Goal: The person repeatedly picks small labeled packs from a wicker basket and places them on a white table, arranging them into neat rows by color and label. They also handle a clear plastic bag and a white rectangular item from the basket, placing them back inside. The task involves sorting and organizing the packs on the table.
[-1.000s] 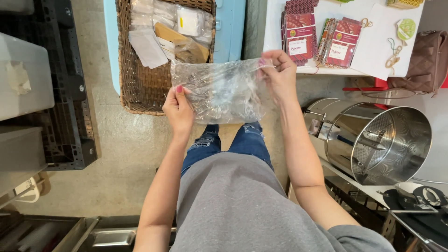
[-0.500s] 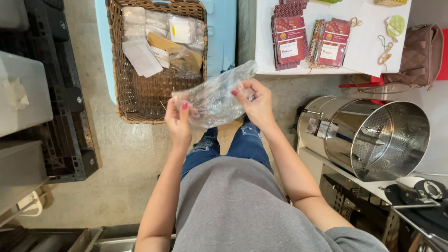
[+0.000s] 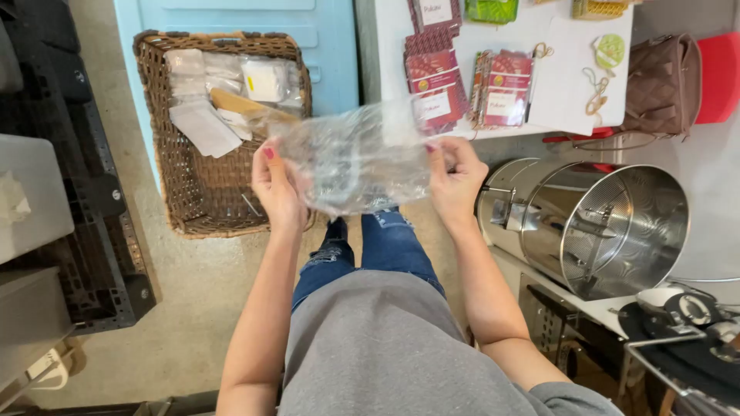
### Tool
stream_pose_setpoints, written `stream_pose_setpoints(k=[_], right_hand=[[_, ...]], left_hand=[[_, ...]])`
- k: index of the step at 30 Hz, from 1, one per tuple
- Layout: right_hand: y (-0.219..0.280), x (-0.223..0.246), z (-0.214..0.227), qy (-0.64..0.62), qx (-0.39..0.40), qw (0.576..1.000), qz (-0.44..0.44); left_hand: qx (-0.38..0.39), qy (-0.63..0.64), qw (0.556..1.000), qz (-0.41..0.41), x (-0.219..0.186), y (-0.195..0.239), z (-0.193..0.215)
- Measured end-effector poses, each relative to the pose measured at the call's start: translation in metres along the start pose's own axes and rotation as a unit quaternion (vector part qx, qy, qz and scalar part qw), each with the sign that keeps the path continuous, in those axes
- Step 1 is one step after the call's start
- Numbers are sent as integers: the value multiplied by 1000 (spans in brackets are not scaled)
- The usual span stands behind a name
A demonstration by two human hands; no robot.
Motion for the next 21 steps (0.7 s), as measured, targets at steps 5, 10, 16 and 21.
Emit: stream_pose_setpoints(k=[5,10,16,21], right_hand=[[-42,-39,13,-86,-45,994,-50],[-95,-57,13,-75,-15,997,-26],[-161,-88,-34,-37,82,995,-32],[-218,-85,-121,81,181,979,45]], left_hand=[[91,-15,977,194,54,24,-67],[30,-197,980,23,31,3,-98],[33,-284,944,166,106,-30,-94],[28,-255,940,224,150,-29,-68]])
Point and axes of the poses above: each hand's wrist, its own y-axis away from the middle knuckle, its own z-axis out of the back of the hand, x = y × z, the point moved 5 cm from there along -y, towards the middle knuckle, and after that the axes turned 1 degree about z, right-handed, at the moved point
